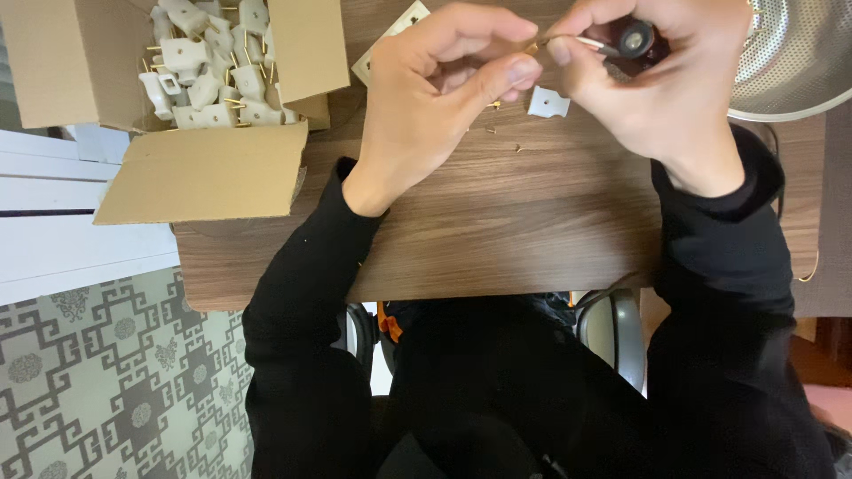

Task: The person disassembles a white electrical plug using a screwdriver, inserts a stripped wire into the internal terminals, and secures the wire by tightening the screws.

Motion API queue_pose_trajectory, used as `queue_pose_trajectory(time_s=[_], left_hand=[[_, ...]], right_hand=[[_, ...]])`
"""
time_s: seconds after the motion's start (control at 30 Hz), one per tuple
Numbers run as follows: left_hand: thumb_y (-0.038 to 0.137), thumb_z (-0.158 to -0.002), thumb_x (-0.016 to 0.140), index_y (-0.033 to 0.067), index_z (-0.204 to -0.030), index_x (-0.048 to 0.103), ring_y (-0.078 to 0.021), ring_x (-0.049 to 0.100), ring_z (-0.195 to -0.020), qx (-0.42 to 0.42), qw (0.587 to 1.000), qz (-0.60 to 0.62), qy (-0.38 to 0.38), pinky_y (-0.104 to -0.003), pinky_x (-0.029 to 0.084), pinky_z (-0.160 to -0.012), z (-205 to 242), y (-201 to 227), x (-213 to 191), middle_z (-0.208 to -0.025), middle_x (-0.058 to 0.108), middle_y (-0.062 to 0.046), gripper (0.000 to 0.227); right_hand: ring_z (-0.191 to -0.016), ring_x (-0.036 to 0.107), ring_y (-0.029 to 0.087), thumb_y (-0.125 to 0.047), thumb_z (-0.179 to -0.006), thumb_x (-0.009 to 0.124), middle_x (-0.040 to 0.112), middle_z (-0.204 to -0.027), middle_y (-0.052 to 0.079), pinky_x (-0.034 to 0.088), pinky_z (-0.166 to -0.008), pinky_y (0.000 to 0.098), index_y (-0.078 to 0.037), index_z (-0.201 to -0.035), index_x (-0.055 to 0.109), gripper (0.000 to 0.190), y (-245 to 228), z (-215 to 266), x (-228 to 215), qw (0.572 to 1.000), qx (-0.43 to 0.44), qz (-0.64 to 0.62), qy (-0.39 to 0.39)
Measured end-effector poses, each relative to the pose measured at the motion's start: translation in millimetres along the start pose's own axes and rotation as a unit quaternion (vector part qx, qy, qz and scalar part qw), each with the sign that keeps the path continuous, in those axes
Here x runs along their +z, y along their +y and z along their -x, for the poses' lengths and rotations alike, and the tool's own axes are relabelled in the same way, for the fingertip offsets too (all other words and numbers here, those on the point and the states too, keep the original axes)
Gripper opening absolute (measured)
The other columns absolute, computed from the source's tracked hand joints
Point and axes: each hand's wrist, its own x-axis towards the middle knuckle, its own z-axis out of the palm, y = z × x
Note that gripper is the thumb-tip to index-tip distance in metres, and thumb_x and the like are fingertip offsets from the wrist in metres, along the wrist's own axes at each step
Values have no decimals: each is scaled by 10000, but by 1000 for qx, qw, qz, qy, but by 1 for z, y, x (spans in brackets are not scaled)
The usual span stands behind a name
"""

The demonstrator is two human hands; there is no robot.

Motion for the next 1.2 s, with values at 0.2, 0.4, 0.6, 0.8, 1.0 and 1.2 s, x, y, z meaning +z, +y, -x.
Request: queue_pose_trajectory(time_s=[0.2,0.4,0.6,0.8,1.0,1.2], left_hand=[[90,-1162,870,40,-1309,814,-212,855,-989,22,1000,-14,-6,-283,768,-985,1,8,-3,-1213,873,-122,164],[27,-1170,878,55,-1347,820,-227,892,-1266,38,998,-53,-6,-300,788,-1121,2,11,-3,-1339,882,-142,189],[-48,-1201,808,2,-1367,797,-312,932,-1254,101,989,-110,5,-341,822,-1128,4,3,-3,-1302,894,-199,174],[9,-1233,822,104,-1413,800,-268,955,-1186,243,939,-241,25,-422,735,-1093,0,-14,-8,-1216,953,-83,205],[-50,-1144,917,83,-1321,829,-279,836,-1041,328,903,-270,62,-397,637,-985,-5,-10,-8,-1200,864,-103,238],[92,-1179,823,38,-1231,851,-329,804,-1000,315,904,-284,65,-440,632,-949,-5,-4,-3,-1155,846,-136,81]], right_hand=[[-777,441,153,173,-1391,820,687,-946,150,288,-739,318,162,-1242,830,149,3,1,-4,1000,11,-25,1],[-786,446,146,167,-1389,804,698,-972,148,297,-747,314,153,-1268,838,127,5,3,-7,999,22,-25,-3],[-786,470,190,201,-1394,816,667,-943,176,322,-763,338,198,-1287,826,108,3,3,-10,1000,-2,-31,-1],[-822,475,170,162,-1400,866,693,-984,159,325,-783,331,157,-1276,827,130,5,7,-11,1000,22,-15,4],[-812,536,227,223,-1359,826,731,-985,224,366,-760,352,191,-1195,787,172,-4,4,-7,999,-22,-29,-7],[-873,596,222,187,-1361,840,794,-1083,246,413,-794,345,186,-1240,814,124,-9,7,-5,1000,-4,-9,-4]])
